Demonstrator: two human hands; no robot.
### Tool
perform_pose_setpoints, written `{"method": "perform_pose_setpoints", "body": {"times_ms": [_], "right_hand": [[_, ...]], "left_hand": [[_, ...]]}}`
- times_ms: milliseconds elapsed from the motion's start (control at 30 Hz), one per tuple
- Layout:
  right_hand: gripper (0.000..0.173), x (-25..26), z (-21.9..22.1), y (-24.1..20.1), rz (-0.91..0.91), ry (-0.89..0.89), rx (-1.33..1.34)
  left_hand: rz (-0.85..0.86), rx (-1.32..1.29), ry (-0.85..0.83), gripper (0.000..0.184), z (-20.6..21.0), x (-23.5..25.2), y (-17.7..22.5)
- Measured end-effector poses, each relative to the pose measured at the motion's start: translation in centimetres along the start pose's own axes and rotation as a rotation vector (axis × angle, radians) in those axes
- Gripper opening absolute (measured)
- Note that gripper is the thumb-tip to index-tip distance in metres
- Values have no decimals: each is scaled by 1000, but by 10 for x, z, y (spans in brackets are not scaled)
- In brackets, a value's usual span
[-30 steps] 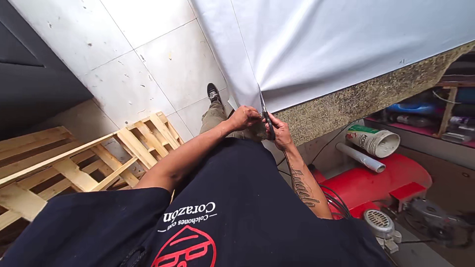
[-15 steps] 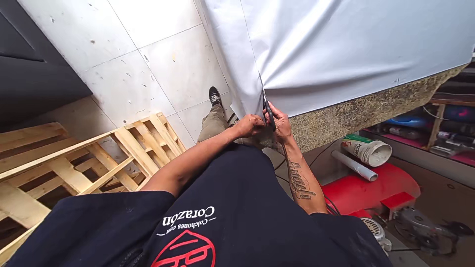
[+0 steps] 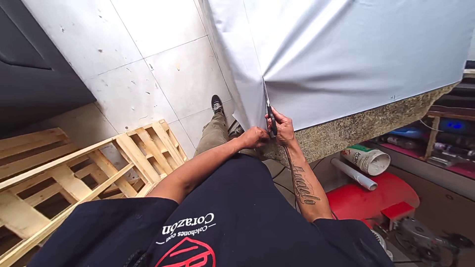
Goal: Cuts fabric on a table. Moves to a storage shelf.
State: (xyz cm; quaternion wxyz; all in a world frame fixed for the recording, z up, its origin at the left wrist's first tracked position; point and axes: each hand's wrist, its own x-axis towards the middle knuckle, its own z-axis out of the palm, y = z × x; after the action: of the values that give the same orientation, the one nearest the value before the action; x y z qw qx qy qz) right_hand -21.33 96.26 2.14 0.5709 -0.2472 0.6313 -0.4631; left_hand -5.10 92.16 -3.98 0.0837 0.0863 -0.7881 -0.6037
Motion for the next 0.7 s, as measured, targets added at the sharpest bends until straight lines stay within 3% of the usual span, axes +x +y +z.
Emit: {"method": "perform_pose_setpoints", "body": {"times_ms": [700], "right_hand": [[47,78,32,-40,-1,27,20]], "left_hand": [[85,-151,-224,28,-24,5,-14]]}}
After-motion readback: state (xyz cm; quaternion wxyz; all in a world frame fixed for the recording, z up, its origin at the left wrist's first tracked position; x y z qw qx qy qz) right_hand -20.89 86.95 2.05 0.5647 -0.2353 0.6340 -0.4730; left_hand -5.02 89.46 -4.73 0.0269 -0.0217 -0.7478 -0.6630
